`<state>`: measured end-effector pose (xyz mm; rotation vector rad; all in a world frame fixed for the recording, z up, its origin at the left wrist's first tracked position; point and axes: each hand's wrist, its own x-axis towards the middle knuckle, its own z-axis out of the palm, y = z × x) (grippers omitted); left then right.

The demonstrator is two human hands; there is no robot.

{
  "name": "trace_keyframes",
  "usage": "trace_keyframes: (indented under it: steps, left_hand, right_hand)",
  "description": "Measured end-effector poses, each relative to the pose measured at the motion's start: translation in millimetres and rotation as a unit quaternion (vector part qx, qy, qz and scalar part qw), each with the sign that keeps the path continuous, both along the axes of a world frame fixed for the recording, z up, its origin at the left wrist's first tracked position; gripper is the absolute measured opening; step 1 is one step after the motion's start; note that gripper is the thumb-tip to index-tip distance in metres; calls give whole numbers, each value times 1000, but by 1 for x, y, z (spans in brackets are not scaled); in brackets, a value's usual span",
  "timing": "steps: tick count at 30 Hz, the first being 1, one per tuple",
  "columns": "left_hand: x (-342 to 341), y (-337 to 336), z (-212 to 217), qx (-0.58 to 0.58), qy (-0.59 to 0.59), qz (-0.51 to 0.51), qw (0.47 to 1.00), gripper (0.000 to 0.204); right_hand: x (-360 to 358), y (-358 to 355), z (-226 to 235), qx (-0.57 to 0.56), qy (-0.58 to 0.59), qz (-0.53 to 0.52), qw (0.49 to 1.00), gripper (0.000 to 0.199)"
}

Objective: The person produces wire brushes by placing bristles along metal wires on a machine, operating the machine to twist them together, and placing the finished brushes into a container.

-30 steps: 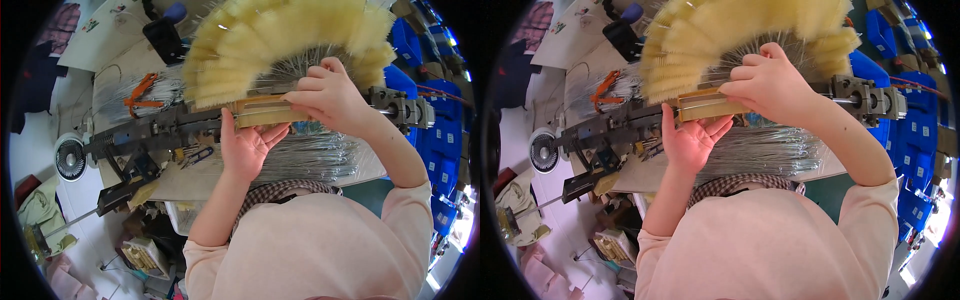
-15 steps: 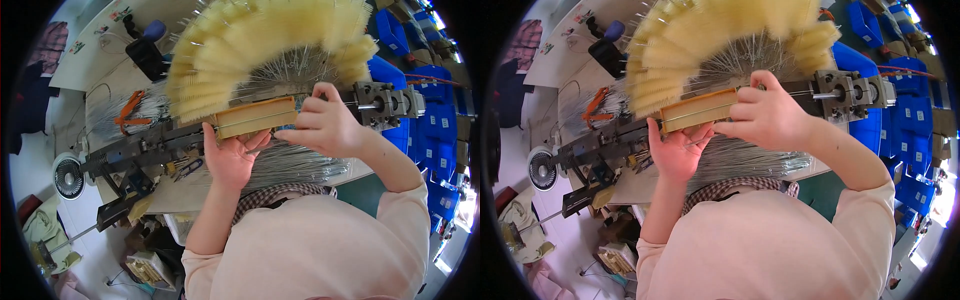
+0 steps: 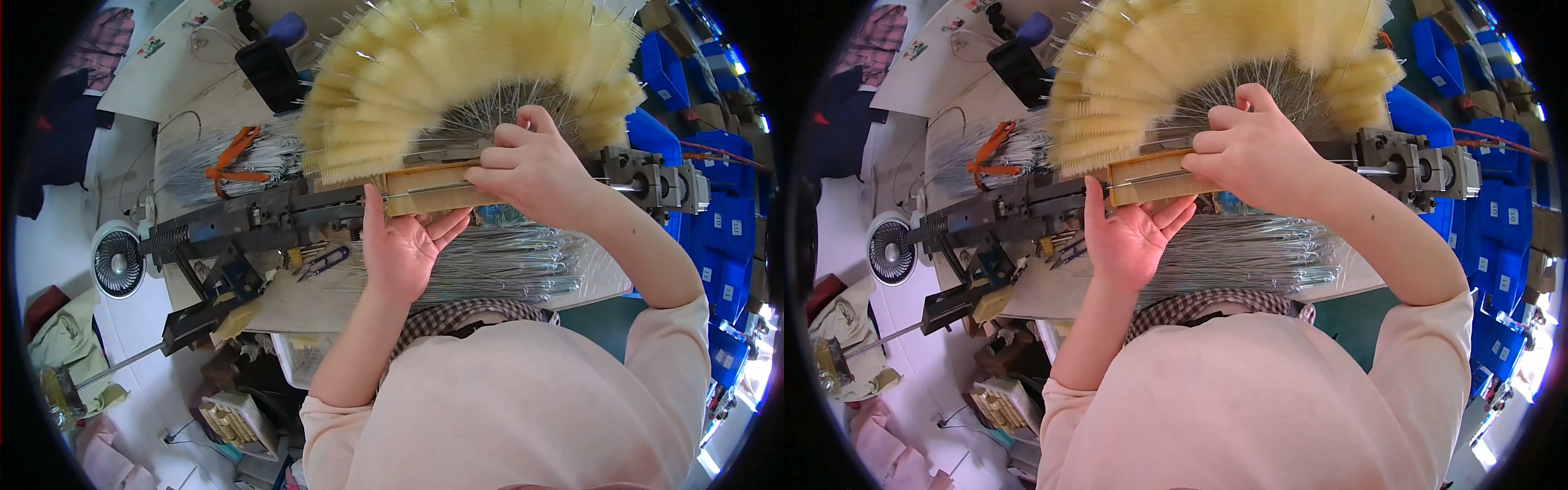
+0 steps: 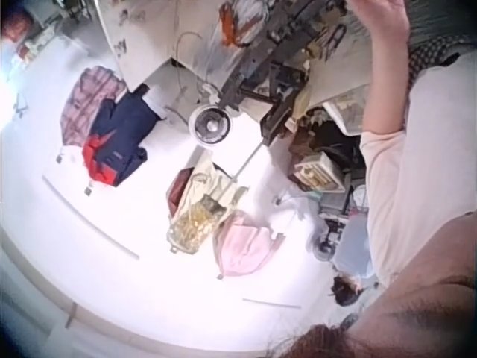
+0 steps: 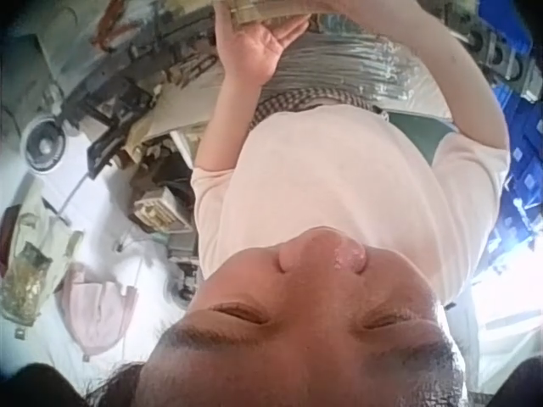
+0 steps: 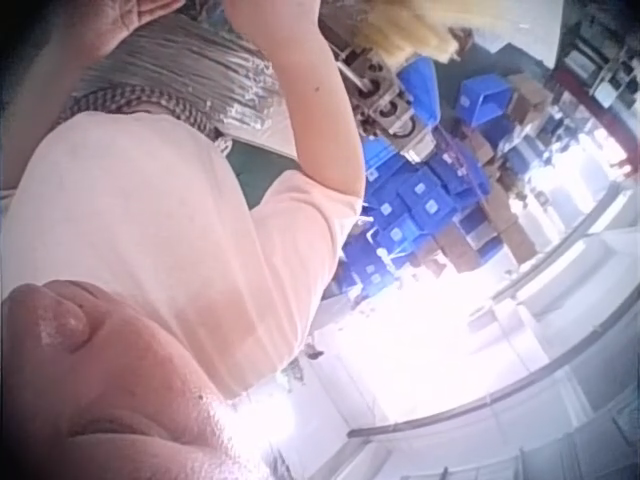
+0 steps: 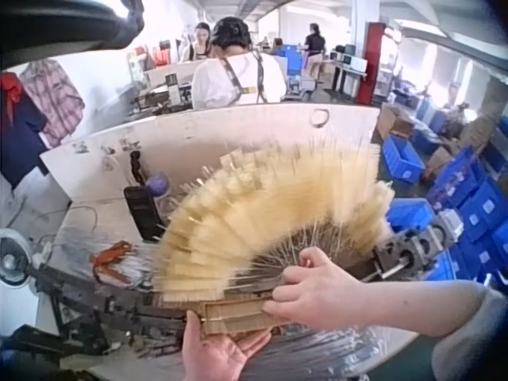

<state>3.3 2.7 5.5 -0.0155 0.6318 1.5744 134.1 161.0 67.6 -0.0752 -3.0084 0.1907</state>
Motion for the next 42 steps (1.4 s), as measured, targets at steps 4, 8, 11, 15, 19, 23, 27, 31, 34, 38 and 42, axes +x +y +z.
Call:
trace_keyframes:
  steps: [4, 8, 11, 15, 19, 23, 27, 31, 34, 38, 42]
  left_hand:
    - [1, 0, 3, -7, -1, 3, 1000, 82]
    - [3, 1, 6, -18, 8, 14, 1000, 79]
    - [4, -1, 4, -23, 4, 14, 1000, 77]
    - [6, 0, -2, -12, -19, 29, 999, 75]
    - [3, -3, -6, 0, -13, 38, 999, 76]
    - [2, -3, -4, 0, 14, 17, 1000, 76]
    - [2, -1, 7, -33, 37, -14, 999, 74]
    - [1, 0, 10, -57, 53, -19, 997, 74]
    - [0, 1, 12, -65, 69, -23, 995, 73]
    - [-2, 2, 10, -69, 91, -42, 993, 70]
    - [-4, 2, 9, -85, 133, -84, 984, 68]
  right_hand:
    - [4, 2, 8, -14, 49, -22, 998, 11]
    - [22, -4, 26, -71, 188, -115, 973, 9]
    - [45, -32, 32, -105, 47, -201, 973, 21]
    - [51, -58, 28, -19, 36, -217, 975, 56]
    - [49, -69, 9, 13, -11, -203, 979, 59]
    - [49, -73, 13, -1, -23, -205, 979, 60]
    - [47, -74, 12, -42, -49, -224, 973, 59]
    - [45, -72, 11, -34, -41, -227, 972, 58]
    - [44, -71, 10, -4, -27, -215, 976, 61]
    - [46, -72, 8, -8, -26, -223, 974, 61]
    - [52, -71, 3, -63, -17, -253, 965, 58]
